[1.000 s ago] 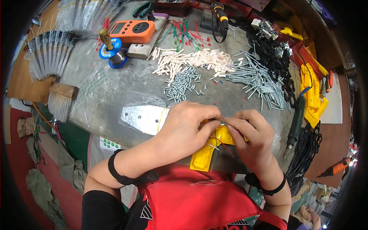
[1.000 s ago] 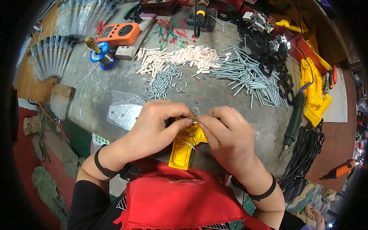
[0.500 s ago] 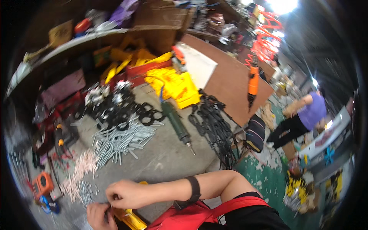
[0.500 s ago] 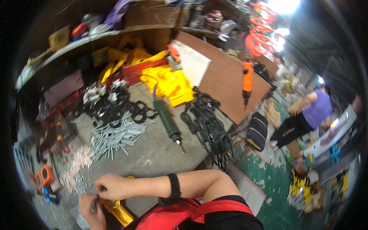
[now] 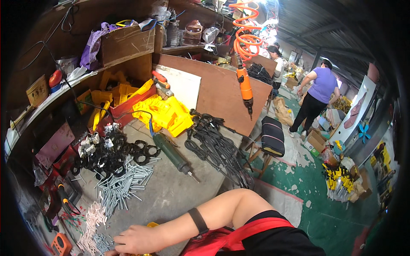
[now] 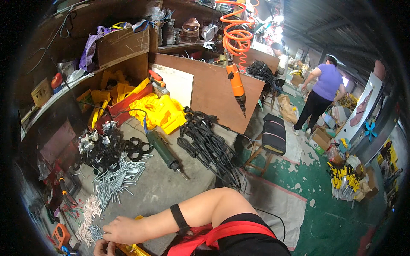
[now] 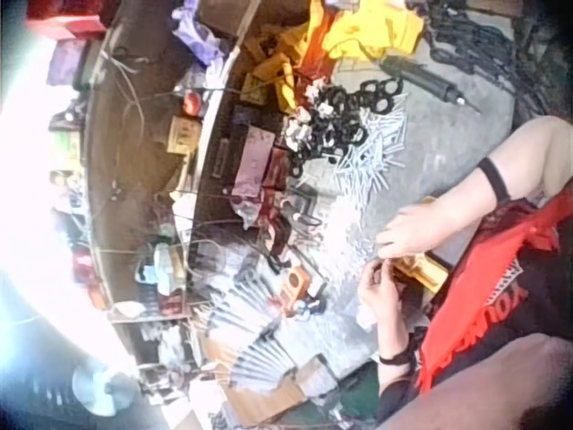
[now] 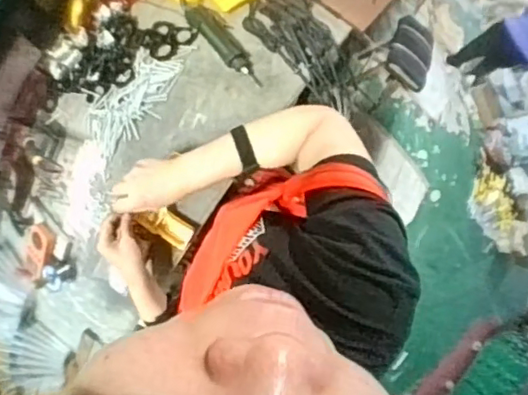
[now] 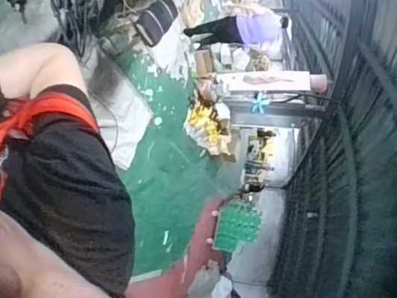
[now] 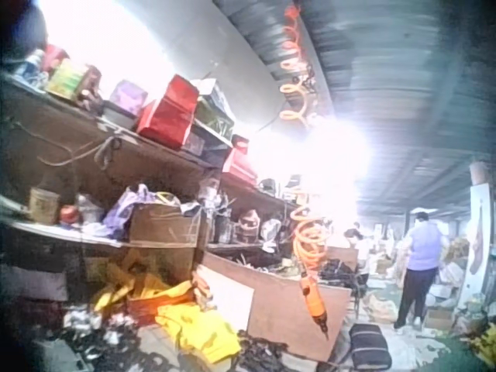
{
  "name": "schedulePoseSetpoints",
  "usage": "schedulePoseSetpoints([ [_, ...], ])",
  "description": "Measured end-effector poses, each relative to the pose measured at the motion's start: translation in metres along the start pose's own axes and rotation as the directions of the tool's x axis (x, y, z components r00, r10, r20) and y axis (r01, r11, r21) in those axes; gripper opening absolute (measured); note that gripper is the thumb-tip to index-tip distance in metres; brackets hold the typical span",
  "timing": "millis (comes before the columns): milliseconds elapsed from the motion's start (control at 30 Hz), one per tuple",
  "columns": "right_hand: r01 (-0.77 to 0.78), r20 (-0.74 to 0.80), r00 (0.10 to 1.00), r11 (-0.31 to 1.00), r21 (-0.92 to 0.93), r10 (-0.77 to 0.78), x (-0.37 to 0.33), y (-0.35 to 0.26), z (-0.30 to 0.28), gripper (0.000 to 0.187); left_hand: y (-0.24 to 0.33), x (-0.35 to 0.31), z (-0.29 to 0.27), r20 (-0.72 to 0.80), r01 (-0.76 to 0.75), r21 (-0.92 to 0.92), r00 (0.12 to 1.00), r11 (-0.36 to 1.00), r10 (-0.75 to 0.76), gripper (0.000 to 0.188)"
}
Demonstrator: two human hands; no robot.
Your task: Assembling a yellow plastic housing for an electronic tool, including wire routing, screw fastening, and soldering.
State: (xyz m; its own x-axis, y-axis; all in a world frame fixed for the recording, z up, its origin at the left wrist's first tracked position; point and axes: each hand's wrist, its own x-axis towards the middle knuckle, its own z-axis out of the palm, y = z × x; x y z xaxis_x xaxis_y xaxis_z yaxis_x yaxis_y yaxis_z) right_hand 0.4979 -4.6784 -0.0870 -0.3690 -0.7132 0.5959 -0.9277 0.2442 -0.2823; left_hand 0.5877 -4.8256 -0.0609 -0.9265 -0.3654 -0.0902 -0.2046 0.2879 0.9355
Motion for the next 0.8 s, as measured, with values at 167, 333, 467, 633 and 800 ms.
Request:
schedulePoseSetpoints([
  [167, -0.792, 0.704, 0.596, 0.137, 0.595, 0.387, 0.007, 0.017, 0.016, 0.019, -0.002, 0.004, 0.007, 0.015, -0.478, 0.34, 0.864, 0.81, 0.503, 0.009],
  [333, -0.784, 0.748, 0.589, -0.007, 0.621, 0.305, 0.0, 0.019, 0.018, 0.021, -0.001, -0.001, 0.006, 0.05, -0.589, 0.399, 0.779, 0.702, 0.625, 0.013],
  [467, -0.233, 0.197, 0.962, 0.949, 0.212, 0.192, -0.002, 0.005, 0.002, 0.026, -0.005, 0.002, 0.005, -0.055, -0.094, 0.014, 0.994, 0.996, 0.094, 0.013],
  [633, -0.752, 0.687, 0.638, 0.091, 0.653, 0.348, 0.007, 0.018, 0.022, 0.018, -0.007, 0.007, -0.002, 0.16, -0.667, 0.485, 0.704, 0.566, 0.692, 0.009],
  [800, -0.753, 0.732, 0.624, -0.04, 0.657, 0.274, 0.003, 0.023, 0.021, 0.018, -0.006, 0.002, 0.004, 0.008, -0.52, 0.372, 0.83, 0.769, 0.557, 0.006],
])
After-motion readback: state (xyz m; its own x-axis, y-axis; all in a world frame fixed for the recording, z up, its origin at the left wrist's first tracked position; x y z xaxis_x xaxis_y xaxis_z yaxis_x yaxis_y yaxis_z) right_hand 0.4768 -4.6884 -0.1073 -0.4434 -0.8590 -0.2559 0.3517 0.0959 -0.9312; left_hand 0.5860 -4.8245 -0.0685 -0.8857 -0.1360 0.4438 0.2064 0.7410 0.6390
